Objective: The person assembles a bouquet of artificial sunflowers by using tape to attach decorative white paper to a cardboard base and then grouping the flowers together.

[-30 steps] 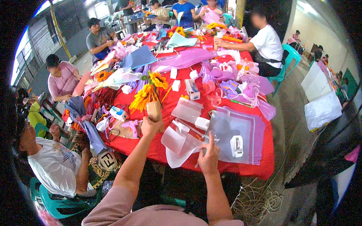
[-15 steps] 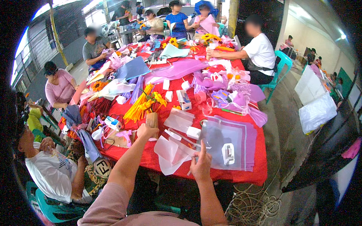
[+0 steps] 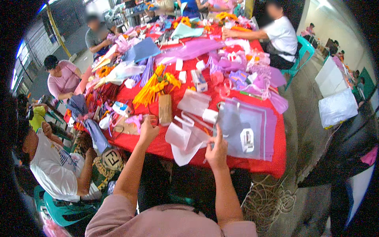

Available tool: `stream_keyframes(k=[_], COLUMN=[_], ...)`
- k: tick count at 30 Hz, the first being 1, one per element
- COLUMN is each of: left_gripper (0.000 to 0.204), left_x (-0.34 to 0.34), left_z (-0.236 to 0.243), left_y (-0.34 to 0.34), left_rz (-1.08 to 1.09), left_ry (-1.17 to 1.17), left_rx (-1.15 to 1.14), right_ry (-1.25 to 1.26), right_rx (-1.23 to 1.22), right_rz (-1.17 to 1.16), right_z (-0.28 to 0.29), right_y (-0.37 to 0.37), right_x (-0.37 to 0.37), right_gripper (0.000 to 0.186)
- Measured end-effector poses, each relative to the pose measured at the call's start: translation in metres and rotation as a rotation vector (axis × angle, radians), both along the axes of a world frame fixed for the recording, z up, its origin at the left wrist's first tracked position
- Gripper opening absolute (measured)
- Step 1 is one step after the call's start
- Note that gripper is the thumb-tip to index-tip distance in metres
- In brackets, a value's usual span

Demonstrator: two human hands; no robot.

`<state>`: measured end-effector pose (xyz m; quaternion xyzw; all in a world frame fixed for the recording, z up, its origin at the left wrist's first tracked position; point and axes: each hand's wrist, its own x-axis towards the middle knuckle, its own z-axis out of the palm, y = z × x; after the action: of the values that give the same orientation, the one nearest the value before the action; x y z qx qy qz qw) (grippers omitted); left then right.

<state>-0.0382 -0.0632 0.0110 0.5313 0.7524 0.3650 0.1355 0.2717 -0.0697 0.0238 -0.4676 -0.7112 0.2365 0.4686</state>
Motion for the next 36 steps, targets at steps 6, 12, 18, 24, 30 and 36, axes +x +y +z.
stream_keyframes(k=[6,12,18,24,30,36], left_gripper=[0.076,0.065,0.029,0.024,0.031,0.033], left_x=[0.042,0.051,0.068,0.085,0.094,0.11], left_z=[0.006,-0.02,-0.033,-0.027,-0.036,-0.036], left_y=[-0.059,-0.048,-0.034,-0.029,-0.03,-0.037], left_rz=[-0.428,-0.417,-0.358,-0.209,-0.085,-0.013], left_ry=[-0.319,-0.668,-0.887,-0.227,-0.156,-0.331], left_rx=[-0.131,0.056,0.055,-0.128,-0.071,-0.072], right_ry=[0.026,0.124,0.099,0.042,-0.324,0.161], right_rx=[0.014,-0.146,-0.199,-0.145,0.392,-0.115], right_rz=[-0.012,0.081,0.075,0.026,-0.379,-0.099], right_z=[-0.004,-0.009,-0.02,-0.022,0.002,-0.015], right_y=[0.004,0.007,0.011,0.012,-0.012,-0.043], right_x=[-0.001,-0.018,-0.026,-0.028,-0.035,-0.065], right_gripper=[0.082,0.081,0.084,0.084,0.083,0.096])
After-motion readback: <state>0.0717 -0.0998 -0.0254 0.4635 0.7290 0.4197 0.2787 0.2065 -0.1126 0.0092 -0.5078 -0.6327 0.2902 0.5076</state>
